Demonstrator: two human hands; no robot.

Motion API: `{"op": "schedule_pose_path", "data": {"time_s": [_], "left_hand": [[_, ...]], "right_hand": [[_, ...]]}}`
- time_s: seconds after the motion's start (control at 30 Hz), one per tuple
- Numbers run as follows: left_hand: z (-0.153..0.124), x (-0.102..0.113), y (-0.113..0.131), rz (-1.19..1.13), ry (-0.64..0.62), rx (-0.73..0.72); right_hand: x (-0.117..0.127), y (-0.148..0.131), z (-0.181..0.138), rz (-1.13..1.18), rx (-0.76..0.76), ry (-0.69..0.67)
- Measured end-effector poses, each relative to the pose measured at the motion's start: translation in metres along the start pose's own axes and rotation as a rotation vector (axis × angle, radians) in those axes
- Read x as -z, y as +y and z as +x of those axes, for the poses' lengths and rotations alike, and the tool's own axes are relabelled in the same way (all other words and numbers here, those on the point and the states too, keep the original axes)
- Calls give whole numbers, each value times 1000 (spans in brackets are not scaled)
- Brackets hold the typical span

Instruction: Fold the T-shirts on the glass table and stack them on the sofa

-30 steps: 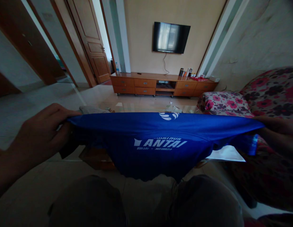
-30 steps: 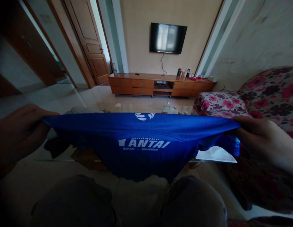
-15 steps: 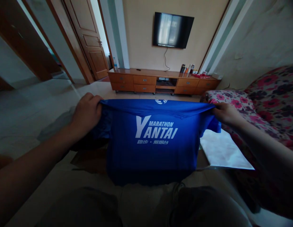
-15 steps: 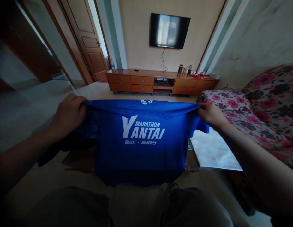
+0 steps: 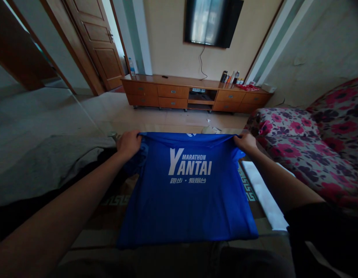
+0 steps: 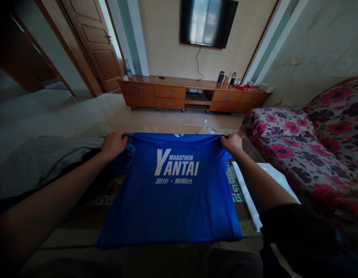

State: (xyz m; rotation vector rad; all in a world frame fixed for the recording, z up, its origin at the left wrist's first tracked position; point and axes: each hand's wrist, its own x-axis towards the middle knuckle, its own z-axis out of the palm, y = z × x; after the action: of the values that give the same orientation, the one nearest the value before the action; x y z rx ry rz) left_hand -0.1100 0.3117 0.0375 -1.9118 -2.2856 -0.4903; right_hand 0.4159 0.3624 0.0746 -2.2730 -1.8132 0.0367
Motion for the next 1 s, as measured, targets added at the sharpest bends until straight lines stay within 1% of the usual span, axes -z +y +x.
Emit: {"op": "schedule_pose_path", "data": {"time_s": [0.1,0.2,0.27,0.33,0.43,0.53,0.6,0.67,0.7,0.73,0.77,0.8,0.83,0.87,0.9,0.93,0.97,1.0], "left_hand": [[12,-25,-1,-43,-57,31],[23,-47,-2,-81,-123,28],[28,-61,-2,-66,-162,46],[31,-74,-1,-37,-177,58],[32,-90,2,0,-153,34],[26,-100,7,25,-108,-6],[21,-102,10,36,-80,-18],[16,-101,15,55,-40,-34],[14,-99,18,65,-17,-60],[12,-97,21,70,4,-103],[11,-95,24,66,10,-167],[10,-94,29,48,-13,-254],[8,-93,33,17,-64,-359],[6,-94,39,-24,-135,-467],[4,-95,45,-70,-215,-568],[1,-98,52,-120,-287,-650],[-2,-101,58,-172,-336,-706],[-5,-105,64,-224,-350,-728]], "right_hand": [[-27,1,21,-3,-21,-4],[-52,6,37,-14,-40,-57],[-68,10,45,-19,-48,-83],[-82,13,51,-22,-55,-91],[-101,15,56,-17,-95,-96],[-116,14,55,-2,-146,-110],[-123,13,50,15,-158,-113],[-126,10,41,10,-160,-74],[-125,9,36,-7,-142,-25],[-123,7,31,-26,-96,37],[-121,5,25,-36,-16,92],[-118,2,20,-31,100,111],[-115,-1,14,-9,238,82],[-113,-5,9,24,381,3],[-112,-10,5,58,507,-107],[-113,-15,1,84,603,-221],[-115,-20,-2,106,665,-311],[-118,-25,-3,127,695,-353]]}}
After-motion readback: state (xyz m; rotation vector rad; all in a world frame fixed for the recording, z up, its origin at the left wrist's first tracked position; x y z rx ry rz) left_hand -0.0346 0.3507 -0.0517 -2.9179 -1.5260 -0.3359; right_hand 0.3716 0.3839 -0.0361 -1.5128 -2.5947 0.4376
